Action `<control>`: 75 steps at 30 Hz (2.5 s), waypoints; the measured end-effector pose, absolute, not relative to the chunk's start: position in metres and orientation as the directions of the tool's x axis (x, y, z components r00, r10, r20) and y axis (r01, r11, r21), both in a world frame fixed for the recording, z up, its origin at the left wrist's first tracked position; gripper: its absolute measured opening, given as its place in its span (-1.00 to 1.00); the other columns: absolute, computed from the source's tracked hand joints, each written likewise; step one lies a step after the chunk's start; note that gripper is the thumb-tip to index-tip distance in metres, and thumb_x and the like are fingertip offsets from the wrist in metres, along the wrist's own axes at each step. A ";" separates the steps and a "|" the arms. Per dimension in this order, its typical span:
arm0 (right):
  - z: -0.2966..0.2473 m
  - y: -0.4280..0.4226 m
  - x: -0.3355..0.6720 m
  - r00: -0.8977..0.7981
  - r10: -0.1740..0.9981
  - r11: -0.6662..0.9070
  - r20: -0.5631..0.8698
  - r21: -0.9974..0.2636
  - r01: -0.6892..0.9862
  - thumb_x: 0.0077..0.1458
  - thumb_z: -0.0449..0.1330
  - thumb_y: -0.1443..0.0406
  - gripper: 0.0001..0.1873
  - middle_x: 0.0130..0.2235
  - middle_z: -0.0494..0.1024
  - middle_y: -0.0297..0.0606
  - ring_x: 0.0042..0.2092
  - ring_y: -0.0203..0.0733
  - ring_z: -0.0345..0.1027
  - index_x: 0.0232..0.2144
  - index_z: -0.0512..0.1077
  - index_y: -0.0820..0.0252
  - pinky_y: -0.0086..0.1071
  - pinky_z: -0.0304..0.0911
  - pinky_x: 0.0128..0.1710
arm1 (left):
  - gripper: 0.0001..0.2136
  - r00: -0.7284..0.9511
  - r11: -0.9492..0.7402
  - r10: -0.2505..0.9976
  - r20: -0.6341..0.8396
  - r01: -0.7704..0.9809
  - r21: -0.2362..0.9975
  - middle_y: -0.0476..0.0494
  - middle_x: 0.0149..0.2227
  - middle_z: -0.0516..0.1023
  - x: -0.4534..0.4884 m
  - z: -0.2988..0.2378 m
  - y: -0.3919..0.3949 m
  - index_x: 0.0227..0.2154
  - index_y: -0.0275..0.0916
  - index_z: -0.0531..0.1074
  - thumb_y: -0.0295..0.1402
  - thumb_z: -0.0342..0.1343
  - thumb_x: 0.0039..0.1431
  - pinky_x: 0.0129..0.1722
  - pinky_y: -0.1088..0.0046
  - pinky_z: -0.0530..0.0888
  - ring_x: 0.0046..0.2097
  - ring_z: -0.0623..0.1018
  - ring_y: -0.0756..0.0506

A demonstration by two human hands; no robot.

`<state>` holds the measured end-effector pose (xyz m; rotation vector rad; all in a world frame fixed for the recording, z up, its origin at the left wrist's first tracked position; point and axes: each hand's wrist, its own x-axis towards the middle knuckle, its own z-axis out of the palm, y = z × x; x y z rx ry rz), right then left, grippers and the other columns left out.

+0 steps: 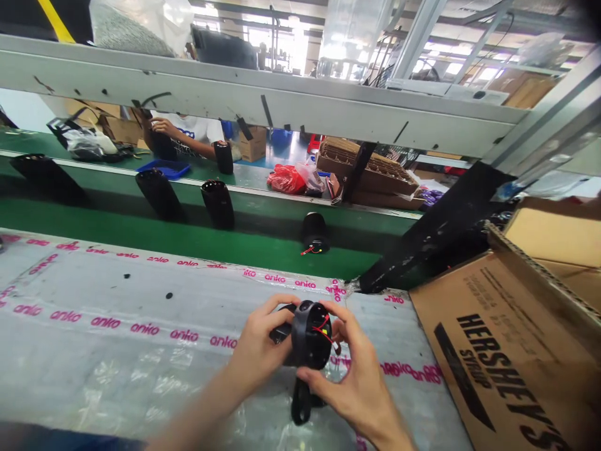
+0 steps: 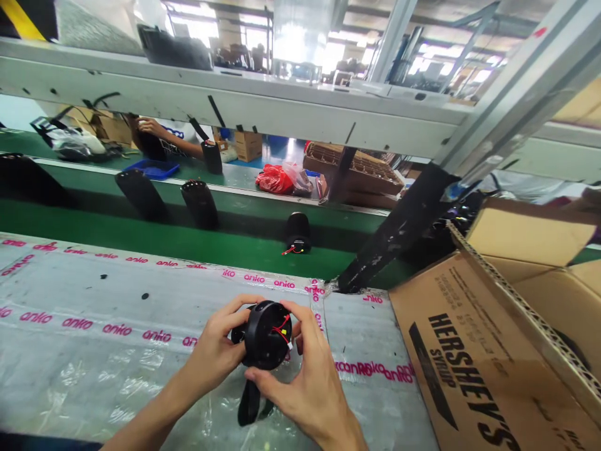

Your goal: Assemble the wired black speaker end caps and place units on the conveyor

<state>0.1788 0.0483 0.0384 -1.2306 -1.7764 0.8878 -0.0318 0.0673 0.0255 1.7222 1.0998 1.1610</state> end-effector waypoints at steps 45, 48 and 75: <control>0.001 0.043 0.137 0.144 0.989 0.009 -0.022 -0.978 -0.210 0.22 0.41 0.13 -0.73 0.15 0.72 -0.14 0.20 0.12 0.60 -0.05 0.71 0.03 0.04 0.44 0.29 | -0.51 0.131 -0.060 0.989 0.071 -0.091 0.994 -0.23 0.12 0.69 -0.028 0.000 0.059 0.13 -0.24 0.57 -0.01 -0.09 0.54 0.14 0.27 0.50 0.11 0.63 -0.27; 0.010 0.038 0.136 0.168 0.985 0.041 0.029 -0.997 -0.069 0.28 0.35 0.14 -0.75 0.10 0.75 -0.15 0.19 0.13 0.61 -0.07 0.74 0.02 0.10 0.42 0.31 | -0.50 0.110 -0.060 0.991 0.074 -0.128 0.990 -0.24 0.07 0.71 -0.025 -0.001 0.059 0.11 -0.27 0.57 -0.01 -0.09 0.52 0.10 0.25 0.53 0.07 0.65 -0.27; -0.002 0.019 0.128 0.212 0.975 -0.022 -0.069 -0.976 -0.215 0.24 0.42 0.08 -0.60 0.20 0.69 -0.14 0.27 0.17 0.55 0.09 0.67 0.01 0.14 0.38 0.36 | -0.51 0.241 -0.026 0.969 0.052 -0.112 0.993 -0.23 0.18 0.64 -0.037 0.002 0.060 0.21 -0.18 0.51 -0.02 -0.17 0.58 0.26 0.18 0.45 0.19 0.59 -0.29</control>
